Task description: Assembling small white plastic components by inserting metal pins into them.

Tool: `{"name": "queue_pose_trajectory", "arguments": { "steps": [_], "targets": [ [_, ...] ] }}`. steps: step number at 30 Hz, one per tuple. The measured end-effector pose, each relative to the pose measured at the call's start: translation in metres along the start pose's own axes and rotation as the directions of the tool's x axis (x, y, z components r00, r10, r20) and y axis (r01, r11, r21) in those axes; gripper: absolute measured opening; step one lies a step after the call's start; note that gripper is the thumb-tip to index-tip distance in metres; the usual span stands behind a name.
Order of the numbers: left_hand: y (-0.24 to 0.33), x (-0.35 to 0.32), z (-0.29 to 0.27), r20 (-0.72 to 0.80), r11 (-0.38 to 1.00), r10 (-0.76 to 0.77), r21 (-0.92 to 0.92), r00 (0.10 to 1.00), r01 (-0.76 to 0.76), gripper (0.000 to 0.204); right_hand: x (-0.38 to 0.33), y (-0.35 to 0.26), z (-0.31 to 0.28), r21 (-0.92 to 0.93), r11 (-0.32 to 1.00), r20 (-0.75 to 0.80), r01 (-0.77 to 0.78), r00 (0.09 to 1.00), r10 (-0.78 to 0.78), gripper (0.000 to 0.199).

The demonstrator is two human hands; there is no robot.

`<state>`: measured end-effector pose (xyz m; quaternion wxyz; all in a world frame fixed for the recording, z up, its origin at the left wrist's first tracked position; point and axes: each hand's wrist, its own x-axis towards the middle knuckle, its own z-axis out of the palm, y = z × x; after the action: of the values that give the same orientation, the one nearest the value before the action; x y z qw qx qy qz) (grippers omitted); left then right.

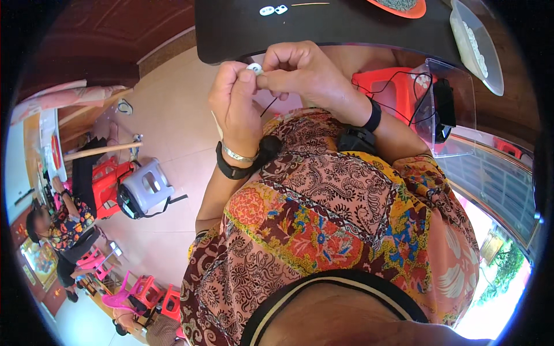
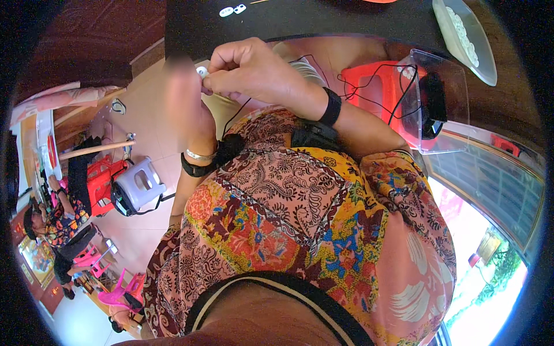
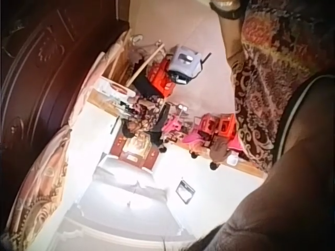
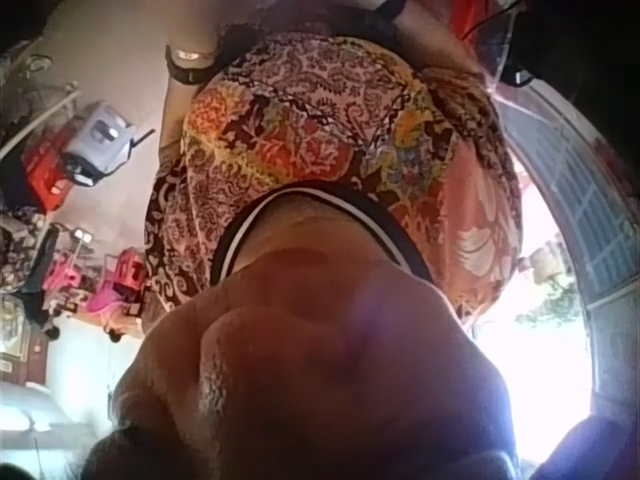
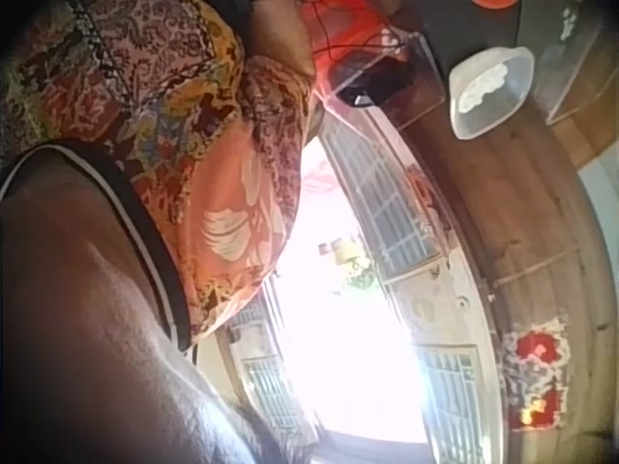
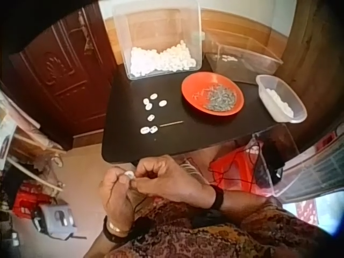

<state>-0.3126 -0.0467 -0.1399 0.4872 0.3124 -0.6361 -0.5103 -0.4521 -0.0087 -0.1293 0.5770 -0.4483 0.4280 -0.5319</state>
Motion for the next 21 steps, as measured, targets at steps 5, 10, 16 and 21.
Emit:
{"name": "queue_pose_trajectory", "arguments": {
  "steps": [5,10,16,21],
  "targets": [
    [-0.001,0.014,-0.014,0.003,0.949,-0.155,-0.278,0.988,0.150,0.015,0.001,0.010,-0.005,0.009,0.997,-0.034,0.079,0.996,-0.079,0.008],
    [0.000,0.012,-0.017,0.151,0.942,-0.231,-0.213,0.961,0.259,0.015,0.005,0.006,-0.001,0.063,0.960,-0.027,0.272,0.962,-0.270,0.020],
    [0.002,0.015,-0.016,0.240,0.904,-0.259,-0.280,0.936,0.322,0.020,0.008,0.005,-0.009,0.153,0.953,0.064,0.261,0.960,-0.273,0.019],
    [0.000,0.019,-0.014,0.243,0.902,-0.241,-0.302,0.940,0.310,0.018,0.013,0.006,-0.013,0.210,0.946,0.076,0.247,0.961,-0.267,0.020]
  ]
}}
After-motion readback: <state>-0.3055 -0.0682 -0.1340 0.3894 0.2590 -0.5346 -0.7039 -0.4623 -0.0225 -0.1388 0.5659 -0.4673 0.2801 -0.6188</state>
